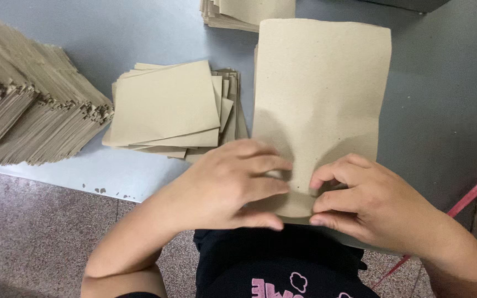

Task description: The person folds large brown kraft paper sheets in half on a metal worktable, creasing each fold by hand and stacking the folded sheets. They then gather a stack of folded sheets, secure it with a rubber band, and move bundled stacks aside on the table.

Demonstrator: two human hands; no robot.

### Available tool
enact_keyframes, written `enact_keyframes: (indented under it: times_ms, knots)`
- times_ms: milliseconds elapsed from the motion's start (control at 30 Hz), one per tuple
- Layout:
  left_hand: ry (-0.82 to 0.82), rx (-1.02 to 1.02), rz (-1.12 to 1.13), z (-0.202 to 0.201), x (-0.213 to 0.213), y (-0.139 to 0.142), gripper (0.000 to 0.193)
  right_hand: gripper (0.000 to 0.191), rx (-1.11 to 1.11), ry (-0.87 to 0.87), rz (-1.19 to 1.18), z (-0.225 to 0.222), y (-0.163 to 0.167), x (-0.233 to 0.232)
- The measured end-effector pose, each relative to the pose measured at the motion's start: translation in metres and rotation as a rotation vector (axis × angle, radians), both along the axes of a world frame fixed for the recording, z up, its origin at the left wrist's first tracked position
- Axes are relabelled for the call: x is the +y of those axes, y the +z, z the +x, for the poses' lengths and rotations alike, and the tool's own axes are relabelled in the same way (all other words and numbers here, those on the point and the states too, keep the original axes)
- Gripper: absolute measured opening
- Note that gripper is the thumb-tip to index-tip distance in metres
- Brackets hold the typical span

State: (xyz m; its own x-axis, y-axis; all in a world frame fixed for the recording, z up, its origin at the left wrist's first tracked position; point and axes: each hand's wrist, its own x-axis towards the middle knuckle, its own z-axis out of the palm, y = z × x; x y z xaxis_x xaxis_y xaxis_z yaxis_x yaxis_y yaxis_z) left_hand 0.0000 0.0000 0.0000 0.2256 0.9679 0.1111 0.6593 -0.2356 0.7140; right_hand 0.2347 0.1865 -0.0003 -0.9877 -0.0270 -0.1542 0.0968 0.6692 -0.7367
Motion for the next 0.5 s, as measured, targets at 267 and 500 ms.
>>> enact_keyframes:
  times_ms: [267,500]
  knots:
    - [0.028,0.052,0.045,0.012,0.012,0.025,0.054,0.031,0.036,0.012,-0.026,-0.003,0.007,0.003]
    - [0.013,0.06,-0.008,0.011,0.014,0.03,0.056,0.031,0.063,0.036,-0.059,-0.001,0.002,0.007]
